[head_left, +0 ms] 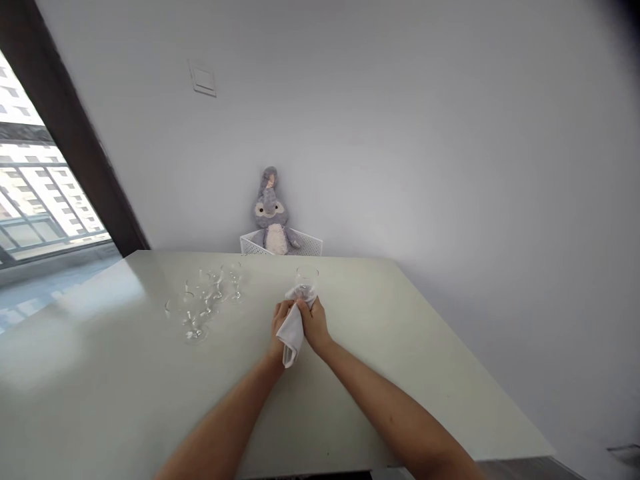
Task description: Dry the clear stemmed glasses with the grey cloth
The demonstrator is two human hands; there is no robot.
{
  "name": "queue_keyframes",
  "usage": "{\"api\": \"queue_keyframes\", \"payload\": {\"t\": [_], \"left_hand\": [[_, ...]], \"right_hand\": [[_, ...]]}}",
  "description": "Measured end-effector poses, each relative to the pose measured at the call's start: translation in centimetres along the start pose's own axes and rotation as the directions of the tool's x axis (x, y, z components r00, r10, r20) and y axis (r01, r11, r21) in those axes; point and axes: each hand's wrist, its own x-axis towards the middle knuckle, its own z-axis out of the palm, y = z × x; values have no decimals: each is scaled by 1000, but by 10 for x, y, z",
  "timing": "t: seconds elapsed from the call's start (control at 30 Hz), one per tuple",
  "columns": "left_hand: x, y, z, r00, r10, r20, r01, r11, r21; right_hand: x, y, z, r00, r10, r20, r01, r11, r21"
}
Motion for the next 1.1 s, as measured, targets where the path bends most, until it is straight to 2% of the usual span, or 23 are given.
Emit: {"api": "queue_keyframes", "payload": {"t": [0.07, 0.13, 0.23, 0.3, 0.37, 0.4, 0.43, 0.47, 0.53, 0.57, 0.63, 0.7, 0.77, 0.83, 0.87, 0.9, 0.93, 1.0, 1.07, 1.1], "left_hand": [[1, 3, -3, 1000, -3, 11, 3, 999, 53], [3, 6, -5, 997, -69, 29, 69, 998, 11], [9, 7, -5, 970, -217, 112, 238, 944, -229], [13, 6, -3, 937, -289, 195, 344, 862, -373], [16, 5, -5, 895, -346, 281, 441, 778, -447], [17, 5, -7, 870, -364, 333, 487, 744, -458], [18, 6, -10, 843, -371, 390, 527, 713, -462], [18, 7, -14, 816, -362, 451, 562, 682, -468], [17, 12, -21, 758, -305, 576, 623, 601, -501], [16, 15, -25, 733, -267, 626, 647, 556, -521], [15, 20, -28, 699, -215, 682, 681, 489, -545], [15, 22, -26, 697, -232, 679, 690, 476, -546], [15, 20, -22, 715, -302, 630, 680, 507, -529], [16, 16, -16, 743, -381, 550, 661, 552, -509], [16, 14, -13, 752, -415, 511, 653, 570, -499], [16, 12, -11, 762, -440, 474, 645, 582, -495], [16, 10, -9, 772, -456, 442, 634, 591, -498], [16, 7, -7, 789, -475, 389, 614, 597, -517], [17, 5, -6, 804, -497, 326, 589, 594, -547], [18, 4, -6, 807, -513, 292, 579, 592, -561]], "right_hand": [[7, 3, -11, 1000, -17, -2, 17, 985, -171], [12, 7, -21, 1000, -23, 16, 27, 938, -346], [15, 11, -27, 995, -17, 102, 73, 814, -576], [15, 13, -27, 986, -1, 167, 108, 771, -627], [11, 12, -25, 965, 66, 252, 79, 847, -526], [8, 11, -25, 939, 132, 318, 12, 910, -413], [5, 9, -25, 890, 206, 407, -99, 958, -269], [1, 6, -25, 822, 262, 506, -240, 965, -109], [-10, -1, -26, 681, 289, 673, -509, 847, 152], [-15, -4, -27, 634, 281, 721, -601, 766, 230], [-24, -8, -28, 593, 261, 762, -686, 658, 309], [-28, -9, -29, 603, 279, 748, -694, 646, 319], [-24, -6, -30, 669, 332, 665, -623, 738, 259], [-17, -1, -32, 768, 352, 536, -438, 898, 38], [-13, 1, -33, 823, 327, 465, -300, 945, -132], [-10, 3, -34, 869, 282, 405, -154, 935, -321], [-8, 4, -35, 904, 228, 363, -19, 867, -498], [-7, 4, -34, 939, 110, 327, 180, 652, -736], [-9, 3, -31, 940, -4, 341, 303, 472, -828], [-9, 3, -29, 931, -59, 360, 351, 412, -841]]}}
